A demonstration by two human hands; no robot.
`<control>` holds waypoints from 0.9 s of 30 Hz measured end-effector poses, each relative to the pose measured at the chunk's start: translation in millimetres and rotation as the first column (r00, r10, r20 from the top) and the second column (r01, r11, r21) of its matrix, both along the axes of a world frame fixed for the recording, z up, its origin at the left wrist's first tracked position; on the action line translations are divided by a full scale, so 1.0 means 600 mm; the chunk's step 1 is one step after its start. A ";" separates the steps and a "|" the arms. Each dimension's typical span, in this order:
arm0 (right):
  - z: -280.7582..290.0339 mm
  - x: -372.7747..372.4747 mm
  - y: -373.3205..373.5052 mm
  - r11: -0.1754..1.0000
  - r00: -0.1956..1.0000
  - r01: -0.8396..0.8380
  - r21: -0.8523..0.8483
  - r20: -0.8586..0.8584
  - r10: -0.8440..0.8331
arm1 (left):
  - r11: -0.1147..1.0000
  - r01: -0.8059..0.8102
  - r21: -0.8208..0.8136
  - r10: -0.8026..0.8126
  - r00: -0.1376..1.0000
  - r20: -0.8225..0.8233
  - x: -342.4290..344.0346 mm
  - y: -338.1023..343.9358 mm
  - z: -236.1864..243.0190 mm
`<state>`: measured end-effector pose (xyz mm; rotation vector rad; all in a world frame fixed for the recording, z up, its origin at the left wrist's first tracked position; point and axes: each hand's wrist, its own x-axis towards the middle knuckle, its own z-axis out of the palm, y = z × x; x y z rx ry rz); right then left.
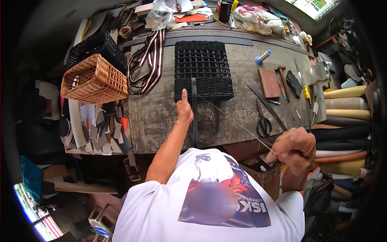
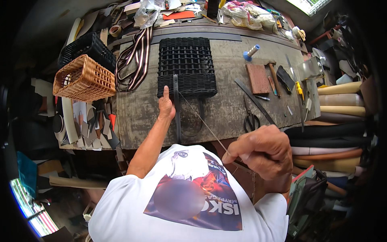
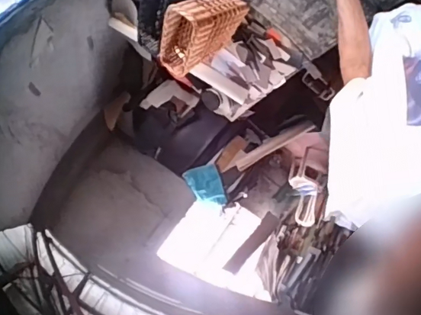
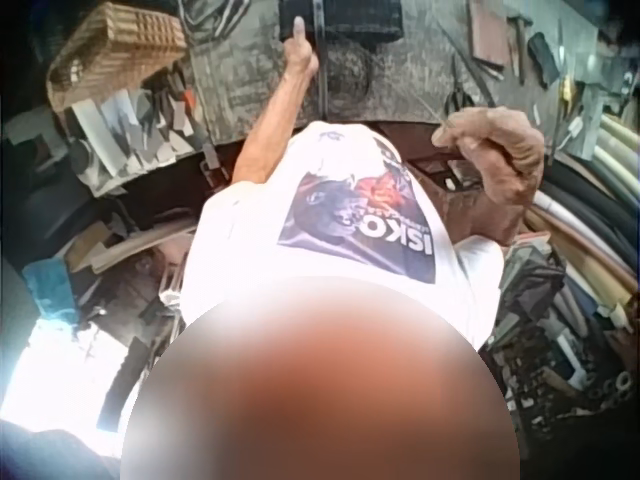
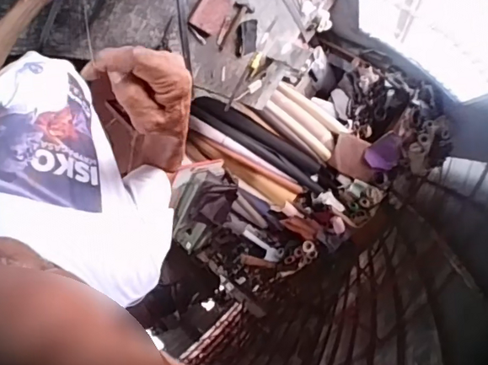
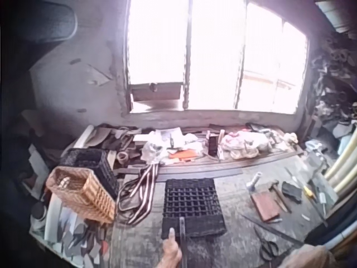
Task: The person is weaving a leather strap into a black mesh basket.
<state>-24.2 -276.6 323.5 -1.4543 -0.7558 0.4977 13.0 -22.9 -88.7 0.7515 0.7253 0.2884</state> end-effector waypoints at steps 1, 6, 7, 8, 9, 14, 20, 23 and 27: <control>0.005 0.002 0.005 0.997 0.998 0.053 -0.051 0.029 -0.051 | 1.000 0.021 0.003 -0.021 1.000 0.004 0.002 0.002 0.004; 0.048 0.043 0.016 0.943 0.997 0.059 -0.326 0.073 -0.037 | 0.945 0.296 0.138 -0.252 0.930 -0.268 -0.044 0.036 0.100; 0.051 0.046 0.023 0.951 0.992 0.071 -0.300 0.119 -0.037 | 0.750 0.531 0.395 -0.306 0.807 -0.504 -0.061 0.053 0.131; 0.055 0.049 0.031 0.955 0.989 0.092 -0.282 0.136 -0.055 | 0.626 0.505 0.595 -0.300 0.859 -0.414 -0.069 0.055 0.158; 0.063 0.057 0.037 0.952 0.987 0.077 -0.295 0.158 -0.031 | 0.474 0.427 0.770 -0.270 0.903 -0.334 -0.076 0.059 0.184; 0.067 0.100 0.086 0.971 0.993 0.096 -0.217 0.085 -0.079 | -0.082 0.048 0.995 -0.706 0.702 -0.092 0.009 0.074 0.235; 0.056 0.138 0.078 0.991 0.991 0.132 -0.021 0.031 -0.131 | 0.143 0.382 0.913 -0.772 0.621 -0.139 0.082 0.112 0.171; 0.031 0.131 0.060 0.926 0.939 0.280 -0.253 0.270 -0.211 | 0.359 0.553 0.752 -0.742 0.657 -0.130 0.078 0.111 0.149; 0.007 0.084 -0.026 0.703 0.801 0.519 -0.486 0.562 -0.203 | 0.231 0.595 0.770 -0.756 0.608 -0.243 0.098 0.118 0.150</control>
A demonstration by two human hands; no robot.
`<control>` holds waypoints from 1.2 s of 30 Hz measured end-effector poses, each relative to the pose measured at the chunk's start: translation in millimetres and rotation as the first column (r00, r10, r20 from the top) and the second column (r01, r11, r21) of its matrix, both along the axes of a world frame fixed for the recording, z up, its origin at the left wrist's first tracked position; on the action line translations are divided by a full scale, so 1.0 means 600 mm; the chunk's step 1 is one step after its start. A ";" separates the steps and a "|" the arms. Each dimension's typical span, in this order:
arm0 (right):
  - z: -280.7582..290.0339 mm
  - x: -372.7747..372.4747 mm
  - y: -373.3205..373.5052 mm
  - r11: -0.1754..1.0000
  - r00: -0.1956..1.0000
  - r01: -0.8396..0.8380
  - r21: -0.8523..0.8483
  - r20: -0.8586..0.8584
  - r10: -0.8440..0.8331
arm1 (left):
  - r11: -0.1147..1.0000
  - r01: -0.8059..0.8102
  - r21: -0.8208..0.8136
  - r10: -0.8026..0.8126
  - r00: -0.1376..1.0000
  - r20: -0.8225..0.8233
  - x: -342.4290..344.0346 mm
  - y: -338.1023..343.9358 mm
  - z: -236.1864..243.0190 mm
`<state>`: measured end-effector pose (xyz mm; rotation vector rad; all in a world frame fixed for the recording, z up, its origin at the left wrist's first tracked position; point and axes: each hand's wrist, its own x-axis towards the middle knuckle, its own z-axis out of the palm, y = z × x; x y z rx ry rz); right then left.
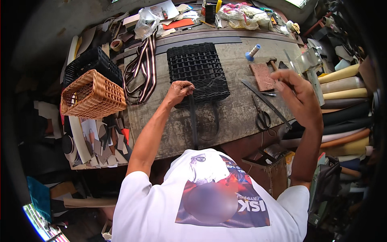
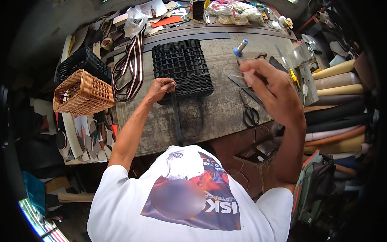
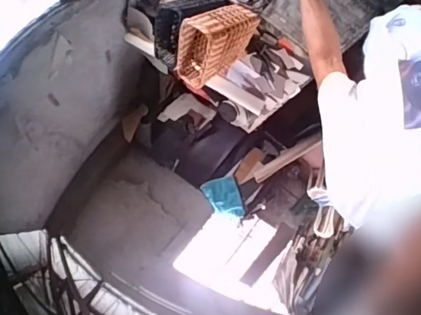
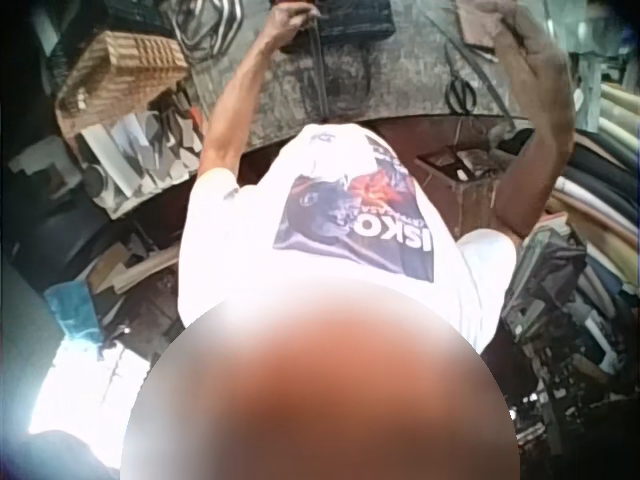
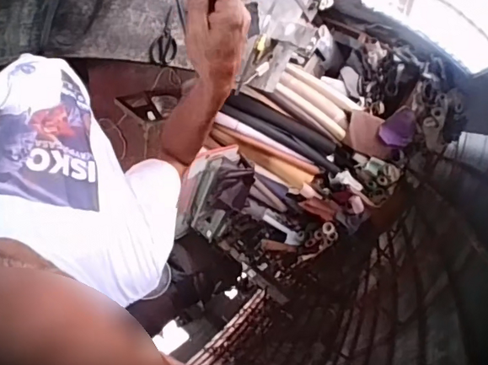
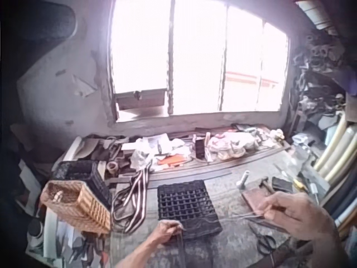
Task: The person is weaving a leather strap into a black mesh basket.
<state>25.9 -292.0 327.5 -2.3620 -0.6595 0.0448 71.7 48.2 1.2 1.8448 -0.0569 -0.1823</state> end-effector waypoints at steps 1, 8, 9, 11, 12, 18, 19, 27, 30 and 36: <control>-0.009 -0.007 -0.030 0.991 0.997 0.060 -0.121 0.062 -0.053 | 1.000 0.023 -0.017 -0.024 0.999 -0.042 0.007 0.002 0.002; -0.135 -0.049 -0.291 0.647 0.868 0.471 -0.600 0.445 -0.219 | 0.987 0.070 -0.142 -0.095 0.979 -0.179 0.033 0.009 0.012; -0.159 -0.063 -0.321 0.622 0.866 0.478 -0.620 0.450 -0.217 | 0.988 0.072 -0.133 -0.095 0.980 -0.174 0.034 0.007 0.014; -0.214 -0.095 -0.366 0.493 0.853 0.518 -0.699 0.459 -0.247 | 0.995 0.060 -0.086 -0.075 0.980 -0.183 0.036 0.003 0.017; -0.245 -0.115 -0.382 0.459 0.821 0.567 -0.684 0.514 -0.249 | 0.994 0.059 -0.096 -0.077 0.978 -0.192 0.037 0.002 0.019; -0.376 -0.177 -0.471 0.316 0.318 0.948 0.037 -0.075 -0.945 | 0.968 -0.028 -0.249 -0.032 0.972 -0.235 0.038 0.009 0.017; -0.388 -0.175 -0.494 0.117 0.211 0.965 0.234 -0.436 -0.875 | 0.962 -0.031 -0.272 -0.037 0.969 -0.243 0.038 0.012 0.015; -0.427 -0.175 -0.757 -0.609 0.370 0.469 0.640 -0.768 -0.523 | 0.965 -0.080 -0.251 -0.002 0.950 -0.312 0.048 0.009 0.010; -0.456 -0.190 -0.861 -0.633 0.377 0.426 0.647 -0.763 -0.525 | 0.953 -0.138 -0.270 0.045 0.945 -0.324 0.044 0.007 0.012; -0.567 -0.273 -0.984 -0.311 -0.178 0.948 -0.062 -0.915 -0.361 | 0.950 -0.207 -0.233 0.137 0.949 -0.285 0.030 0.001 0.020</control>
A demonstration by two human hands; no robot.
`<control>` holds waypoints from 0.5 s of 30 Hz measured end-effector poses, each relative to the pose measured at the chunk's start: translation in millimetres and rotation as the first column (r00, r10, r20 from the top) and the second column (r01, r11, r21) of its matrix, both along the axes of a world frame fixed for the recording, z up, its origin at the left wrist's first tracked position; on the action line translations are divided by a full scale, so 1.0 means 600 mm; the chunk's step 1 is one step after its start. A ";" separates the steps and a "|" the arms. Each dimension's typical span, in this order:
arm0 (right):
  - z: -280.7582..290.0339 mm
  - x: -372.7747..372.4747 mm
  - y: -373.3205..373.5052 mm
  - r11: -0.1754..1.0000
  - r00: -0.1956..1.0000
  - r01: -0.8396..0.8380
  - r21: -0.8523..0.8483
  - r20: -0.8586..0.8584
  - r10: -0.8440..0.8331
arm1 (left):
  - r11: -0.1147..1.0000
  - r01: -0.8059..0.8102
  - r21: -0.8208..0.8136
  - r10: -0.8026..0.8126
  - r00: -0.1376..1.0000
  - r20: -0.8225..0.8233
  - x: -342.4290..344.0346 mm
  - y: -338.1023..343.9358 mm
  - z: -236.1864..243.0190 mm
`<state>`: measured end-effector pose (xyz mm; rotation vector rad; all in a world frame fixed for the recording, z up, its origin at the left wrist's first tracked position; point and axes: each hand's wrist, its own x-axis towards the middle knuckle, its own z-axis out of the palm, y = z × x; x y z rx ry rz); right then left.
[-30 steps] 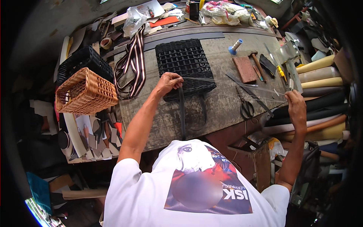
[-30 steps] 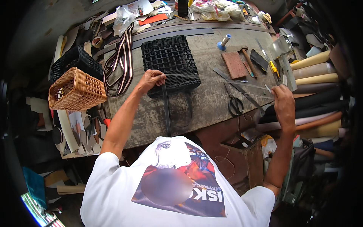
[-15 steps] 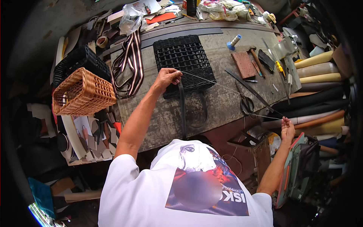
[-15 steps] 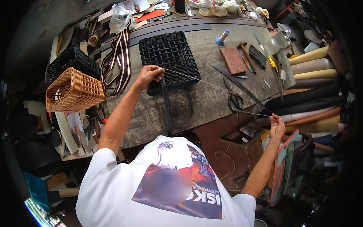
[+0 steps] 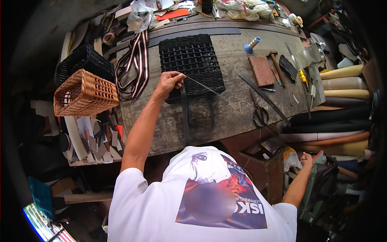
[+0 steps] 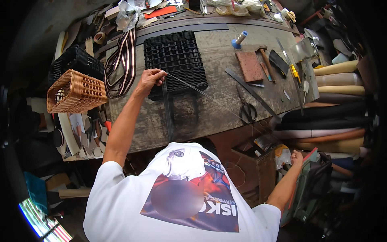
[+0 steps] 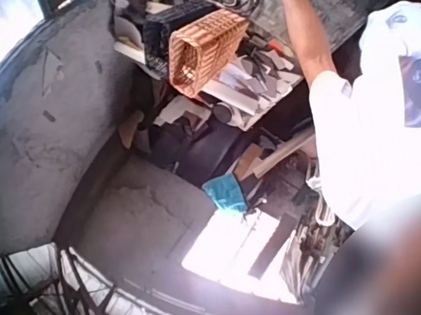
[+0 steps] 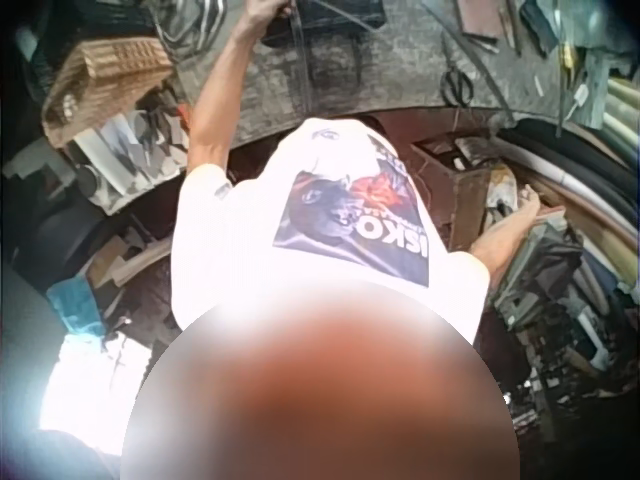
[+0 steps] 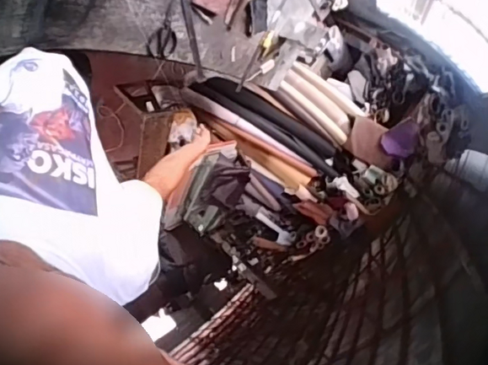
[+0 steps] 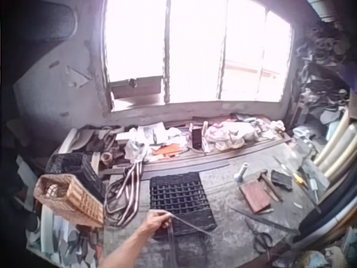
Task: The person is weaving a leather strap into a black mesh basket.
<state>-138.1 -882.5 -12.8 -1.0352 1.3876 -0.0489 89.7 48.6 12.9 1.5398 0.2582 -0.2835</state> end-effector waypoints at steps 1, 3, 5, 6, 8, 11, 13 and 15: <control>-0.019 -0.024 -0.001 0.983 0.950 -0.181 -0.001 -0.258 0.175 | 1.000 -0.020 0.017 0.020 1.000 0.005 -0.001 -0.003 0.000; -0.045 -0.065 0.004 0.855 0.659 -0.498 0.148 -0.576 0.484 | 0.999 -0.046 0.012 0.045 0.999 0.015 -0.004 -0.010 -0.001; -0.062 -0.093 0.014 0.784 0.466 -0.587 0.201 -0.707 0.531 | 0.998 -0.056 0.013 0.056 0.998 0.033 -0.007 -0.014 -0.002; -0.066 -0.105 0.018 0.752 0.415 -0.598 0.277 -0.696 0.586 | 0.998 -0.065 0.015 0.064 0.997 0.040 -0.008 -0.017 -0.003; -0.076 -0.117 0.024 0.803 0.476 -0.554 0.221 -0.706 0.523 | 0.996 -0.084 0.028 0.082 0.994 0.066 -0.008 -0.022 -0.005; -0.095 -0.124 0.026 0.878 0.607 -0.461 0.129 -0.676 0.418 | 0.994 -0.098 0.041 0.094 0.992 0.081 -0.010 -0.024 -0.005; -0.110 -0.124 0.022 0.920 0.692 -0.383 0.080 -0.635 0.343 | 0.993 -0.107 0.045 0.103 0.992 0.076 -0.011 -0.024 -0.005; -0.122 -0.120 0.013 0.967 0.809 -0.253 0.036 -0.540 0.232 | 0.991 -0.125 0.044 0.122 0.990 0.068 -0.012 -0.023 -0.006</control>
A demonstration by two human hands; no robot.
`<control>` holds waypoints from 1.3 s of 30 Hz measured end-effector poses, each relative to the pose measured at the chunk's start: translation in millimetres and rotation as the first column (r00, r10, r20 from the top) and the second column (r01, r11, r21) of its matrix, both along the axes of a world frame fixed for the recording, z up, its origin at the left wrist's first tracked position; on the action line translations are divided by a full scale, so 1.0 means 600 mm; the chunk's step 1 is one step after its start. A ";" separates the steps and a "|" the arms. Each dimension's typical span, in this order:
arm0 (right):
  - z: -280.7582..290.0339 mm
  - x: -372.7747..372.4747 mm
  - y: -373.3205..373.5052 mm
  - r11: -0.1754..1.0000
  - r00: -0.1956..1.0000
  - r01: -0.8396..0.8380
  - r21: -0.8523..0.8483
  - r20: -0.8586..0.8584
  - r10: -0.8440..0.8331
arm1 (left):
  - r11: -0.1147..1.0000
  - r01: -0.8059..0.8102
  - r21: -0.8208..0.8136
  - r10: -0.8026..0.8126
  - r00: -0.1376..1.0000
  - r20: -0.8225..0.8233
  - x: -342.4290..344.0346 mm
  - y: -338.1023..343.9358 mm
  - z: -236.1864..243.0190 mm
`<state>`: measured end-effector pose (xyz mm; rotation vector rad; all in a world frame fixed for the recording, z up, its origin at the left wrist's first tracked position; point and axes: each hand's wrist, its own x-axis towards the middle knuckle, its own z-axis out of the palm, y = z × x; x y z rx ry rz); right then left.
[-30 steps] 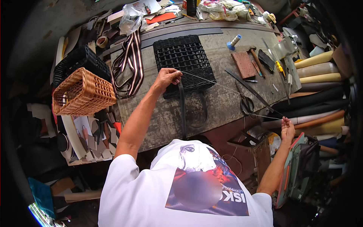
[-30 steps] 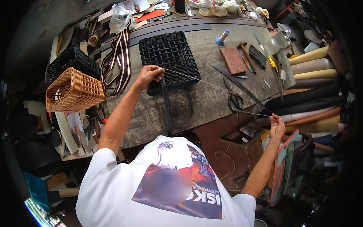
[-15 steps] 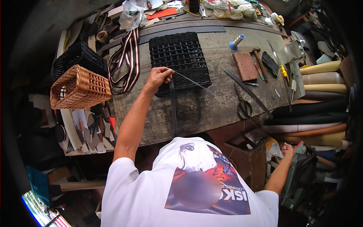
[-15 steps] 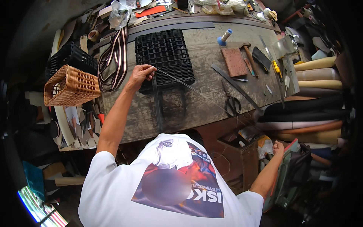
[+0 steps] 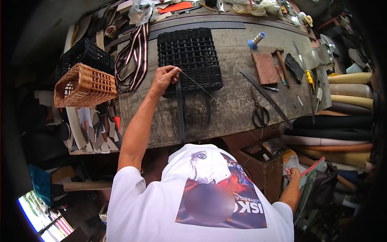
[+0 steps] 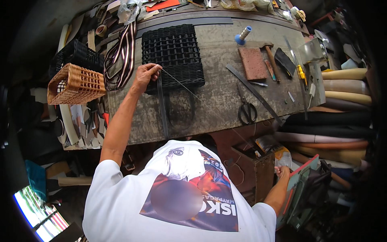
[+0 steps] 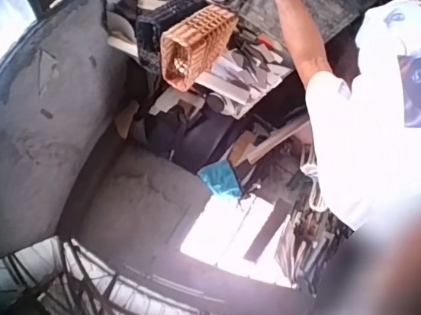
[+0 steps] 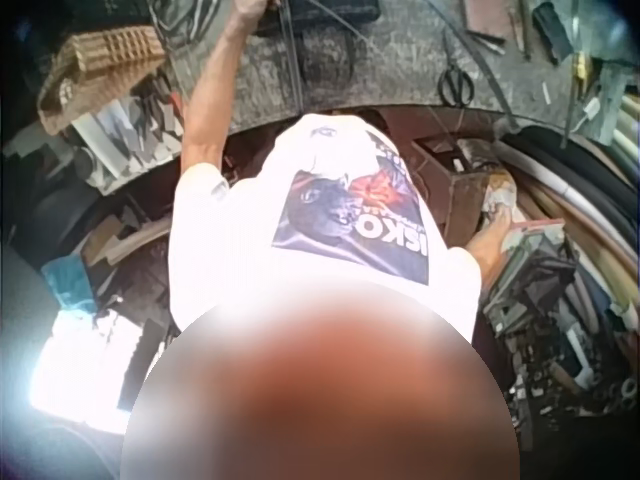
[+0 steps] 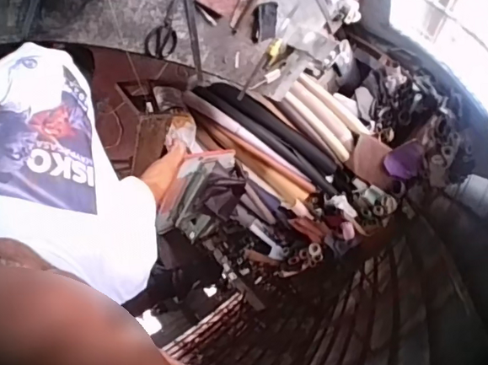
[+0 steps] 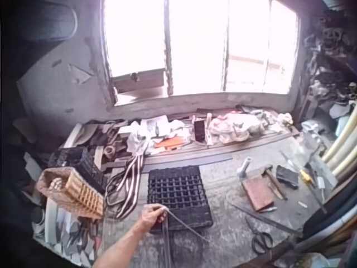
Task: The person is weaving a leather strap into a black mesh basket.
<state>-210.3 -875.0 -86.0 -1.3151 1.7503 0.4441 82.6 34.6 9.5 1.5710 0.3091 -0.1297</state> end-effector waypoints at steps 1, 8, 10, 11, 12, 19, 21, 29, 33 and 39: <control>-0.007 0.002 -0.005 0.996 0.992 0.086 0.014 0.088 -0.086 | 1.000 -0.002 -0.005 0.002 1.000 -0.005 -0.001 0.001 -0.001; 0.006 -0.051 -0.048 0.774 0.615 0.623 0.114 0.541 -0.575 | 0.997 -0.011 -0.073 0.008 0.999 -0.045 0.003 0.013 -0.002; 0.030 -0.065 -0.049 0.785 0.585 0.600 0.152 0.587 -0.560 | 0.996 0.004 -0.091 -0.011 0.997 -0.075 0.006 0.016 -0.001; 0.047 -0.059 -0.044 0.802 0.588 0.581 0.136 0.611 -0.530 | 0.995 0.010 -0.094 -0.018 0.996 -0.085 0.007 0.018 0.000; 0.067 -0.046 -0.030 0.825 0.590 0.553 0.120 0.643 -0.489 | 0.994 0.015 -0.111 -0.026 0.995 -0.094 0.009 0.019 0.001; 0.239 0.223 0.407 0.899 0.554 -0.436 -0.047 0.773 0.309 | 0.985 0.125 -0.120 -0.143 0.979 -0.148 0.022 0.031 0.010; 0.250 0.289 0.631 0.697 0.375 -0.698 -0.167 0.744 0.553 | 0.980 0.172 -0.099 -0.186 0.970 -0.159 0.027 0.031 0.013; 0.262 0.408 1.176 0.264 -0.388 -0.405 -0.875 0.426 0.817 | 0.940 0.322 -0.115 -0.332 0.939 -0.086 0.034 0.046 0.025; 0.232 0.435 1.219 0.290 -0.358 -0.446 -0.847 0.466 0.809 | 0.933 0.328 -0.149 -0.340 0.939 -0.059 0.036 0.054 0.019; 0.175 0.444 1.227 0.179 -0.424 -0.195 -0.964 0.247 0.872 | 0.940 0.307 -0.150 -0.322 0.942 -0.095 0.037 0.058 0.008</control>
